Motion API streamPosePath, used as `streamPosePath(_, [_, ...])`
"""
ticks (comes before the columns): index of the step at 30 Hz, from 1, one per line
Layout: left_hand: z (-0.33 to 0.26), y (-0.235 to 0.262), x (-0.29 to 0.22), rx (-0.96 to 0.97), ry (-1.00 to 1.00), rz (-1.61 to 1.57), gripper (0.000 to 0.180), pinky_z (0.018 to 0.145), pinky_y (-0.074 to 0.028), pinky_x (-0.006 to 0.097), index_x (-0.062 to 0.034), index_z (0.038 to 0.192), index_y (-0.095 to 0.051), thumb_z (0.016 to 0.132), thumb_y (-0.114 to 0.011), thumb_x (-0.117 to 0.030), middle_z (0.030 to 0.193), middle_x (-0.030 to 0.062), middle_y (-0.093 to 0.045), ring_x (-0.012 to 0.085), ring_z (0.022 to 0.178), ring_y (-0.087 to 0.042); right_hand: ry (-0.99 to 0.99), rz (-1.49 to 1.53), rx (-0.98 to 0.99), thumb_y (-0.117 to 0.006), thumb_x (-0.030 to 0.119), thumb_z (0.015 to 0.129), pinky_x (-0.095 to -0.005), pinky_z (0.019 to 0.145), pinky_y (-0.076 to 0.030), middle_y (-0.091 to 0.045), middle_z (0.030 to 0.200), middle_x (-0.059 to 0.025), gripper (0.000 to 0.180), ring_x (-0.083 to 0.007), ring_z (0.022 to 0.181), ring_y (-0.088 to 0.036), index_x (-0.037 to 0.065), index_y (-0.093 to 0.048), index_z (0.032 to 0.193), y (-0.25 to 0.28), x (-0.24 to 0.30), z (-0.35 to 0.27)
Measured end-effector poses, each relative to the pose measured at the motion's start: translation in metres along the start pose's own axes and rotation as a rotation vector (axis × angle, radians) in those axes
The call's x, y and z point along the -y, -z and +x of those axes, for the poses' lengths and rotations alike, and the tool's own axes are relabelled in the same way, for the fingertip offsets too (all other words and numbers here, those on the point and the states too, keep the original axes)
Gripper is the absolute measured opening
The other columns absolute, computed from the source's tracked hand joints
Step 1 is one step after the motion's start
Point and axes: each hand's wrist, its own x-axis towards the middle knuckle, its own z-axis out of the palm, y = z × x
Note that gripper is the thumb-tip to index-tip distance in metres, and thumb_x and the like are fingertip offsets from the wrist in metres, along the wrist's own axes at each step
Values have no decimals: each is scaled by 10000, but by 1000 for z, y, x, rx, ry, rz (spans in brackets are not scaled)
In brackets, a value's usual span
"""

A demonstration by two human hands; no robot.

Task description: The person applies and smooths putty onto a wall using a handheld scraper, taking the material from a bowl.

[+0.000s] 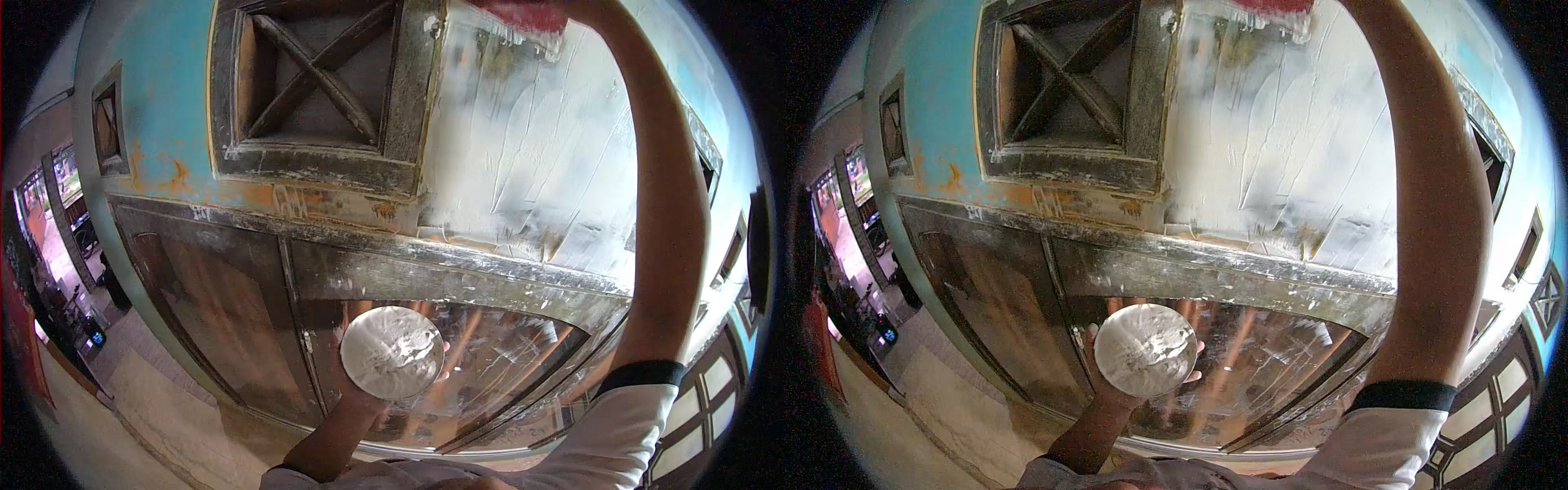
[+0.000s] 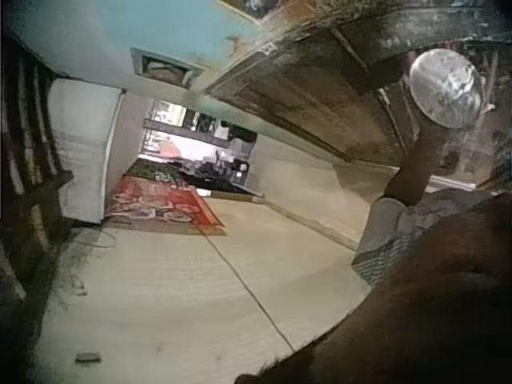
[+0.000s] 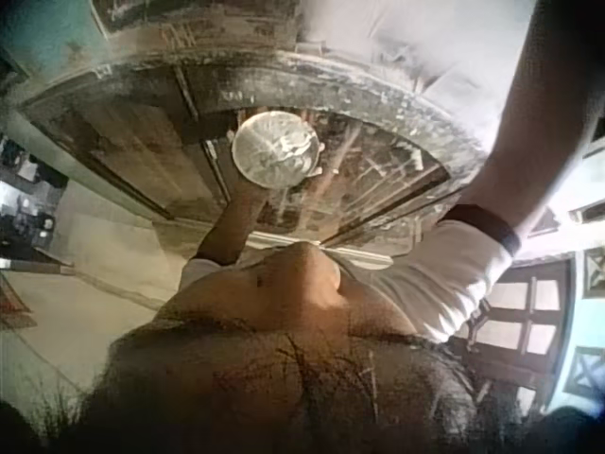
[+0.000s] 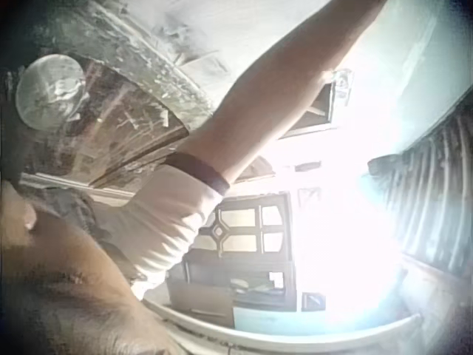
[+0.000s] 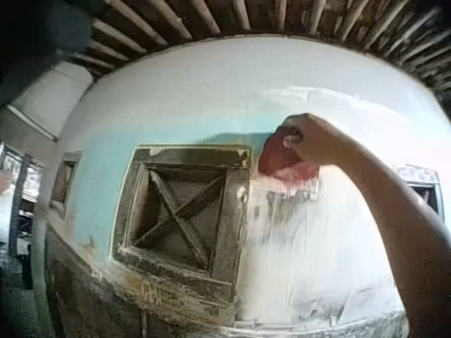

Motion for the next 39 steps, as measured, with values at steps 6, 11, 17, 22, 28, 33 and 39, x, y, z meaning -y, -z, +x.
streamPosePath(6, [-12,-35,3,-422,-165,231,893,1088,-389,687,-91,1493,-453,909,-466,-767,1511,190,-473,455,1353,-478,10,154,0,-654,87,932,-464,841,-563,-725,1069,-217,242,-371,969,-696,41,-695,1166,17,-1,-13])
streamPosePath(11, [-2,-51,5,-427,-203,251,883,1031,-327,811,-162,1502,-448,875,-518,-780,1544,179,-425,563,1352,-405,83,117,-147,-638,38,919,-470,905,-557,-713,1158,-216,320,-351,1082,-685,65,-672,1236,-36,-44,1])
streamPosePath(17, [5,-67,8,-235,-85,-92,915,1080,-305,781,-165,1525,-409,872,-488,-800,1544,232,-403,589,1365,-387,100,87,-215,-585,43,963,-467,952,-540,-656,1257,-242,371,-405,1136,-640,42,-616,1332,-12,-52,5])
streamPosePath(22, [6,-85,10,-238,-147,-126,920,1131,-324,712,-168,1541,-384,884,-436,-809,1531,272,-408,565,1364,-419,253,-22,-166,-557,83,975,-511,1019,-479,-605,1284,-241,400,-424,1216,-559,36,-560,1372,-46,-39,-13])
streamPosePath(28, [11,-95,21,-152,-185,-74,857,1114,-361,702,-243,1546,-378,899,-400,-805,1523,276,-416,565,1352,-435,203,-129,-375,-509,143,1011,-544,943,-481,-615,1161,-237,271,-446,1090,-575,18,-574,1243,-25,-65,13])
streamPosePath(33, [8,-88,13,-130,-159,-66,884,1111,-362,705,-247,1552,-369,884,-408,-825,1527,272,-414,565,1360,-426,288,-66,-254,-539,163,1009,-549,909,-472,-620,1106,-238,229,-444,1051,-582,5,-572,1172,-33,-34,-9])
streamPosePath(39, [4,-86,12,-283,-162,-92,910,1113,-358,708,-213,1553,-365,882,-422,-825,1534,263,-410,565,1369,-416,210,-170,-178,-535,233,1027,-569,915,-437,-602,1034,-218,245,-428,1024,-579,13,-515,1133,-36,-29,-14])
